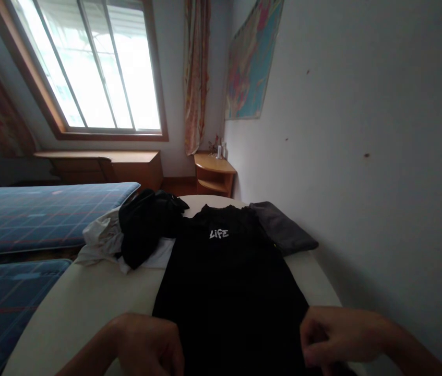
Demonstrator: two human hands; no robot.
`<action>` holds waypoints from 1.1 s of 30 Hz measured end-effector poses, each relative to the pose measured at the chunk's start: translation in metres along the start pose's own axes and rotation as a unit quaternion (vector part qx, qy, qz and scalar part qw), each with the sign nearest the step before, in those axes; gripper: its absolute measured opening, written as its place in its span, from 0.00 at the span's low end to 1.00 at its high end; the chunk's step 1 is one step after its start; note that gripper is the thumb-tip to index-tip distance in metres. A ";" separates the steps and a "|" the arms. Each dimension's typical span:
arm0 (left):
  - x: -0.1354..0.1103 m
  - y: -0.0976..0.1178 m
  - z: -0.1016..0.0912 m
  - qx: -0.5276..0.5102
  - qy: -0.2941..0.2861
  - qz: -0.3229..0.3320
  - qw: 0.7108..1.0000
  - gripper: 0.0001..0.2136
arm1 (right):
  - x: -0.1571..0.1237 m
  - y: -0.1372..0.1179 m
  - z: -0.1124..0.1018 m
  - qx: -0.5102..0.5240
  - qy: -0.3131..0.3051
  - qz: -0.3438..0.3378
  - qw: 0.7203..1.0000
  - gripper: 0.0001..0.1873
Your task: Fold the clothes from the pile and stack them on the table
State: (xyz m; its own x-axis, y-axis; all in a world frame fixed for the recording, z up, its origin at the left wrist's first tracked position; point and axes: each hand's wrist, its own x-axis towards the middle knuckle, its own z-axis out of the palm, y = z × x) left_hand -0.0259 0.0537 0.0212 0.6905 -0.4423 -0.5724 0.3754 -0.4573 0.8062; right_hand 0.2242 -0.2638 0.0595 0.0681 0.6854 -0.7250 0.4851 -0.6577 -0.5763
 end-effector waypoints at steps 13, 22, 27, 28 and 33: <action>0.049 -0.013 0.002 0.376 0.410 0.123 0.822 0.36 | 0.042 -0.024 0.015 -0.179 0.317 -0.194 0.911 0.19; 0.043 0.005 0.020 0.399 0.328 0.040 0.855 0.38 | 0.064 0.008 0.021 -0.210 0.290 -0.220 0.907 0.50; 0.061 -0.005 0.037 0.449 0.283 0.090 0.843 0.37 | 0.048 0.015 0.044 -0.213 0.264 -0.228 0.913 0.48; 0.068 -0.008 0.041 0.464 0.278 0.103 0.835 0.34 | 0.046 0.015 0.047 -0.213 0.261 -0.226 0.914 0.48; 0.081 0.002 0.050 0.497 0.267 0.190 0.803 0.25 | 0.040 0.003 0.044 -0.201 0.284 -0.212 0.913 0.38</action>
State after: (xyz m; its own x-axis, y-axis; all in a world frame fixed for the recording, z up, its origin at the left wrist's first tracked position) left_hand -0.0001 -0.0212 -0.0310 0.9054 -0.4219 0.0465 -0.4203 -0.8758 0.2372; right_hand 0.1901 -0.2518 0.0123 0.1860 0.9785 -0.0891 0.8459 -0.2056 -0.4921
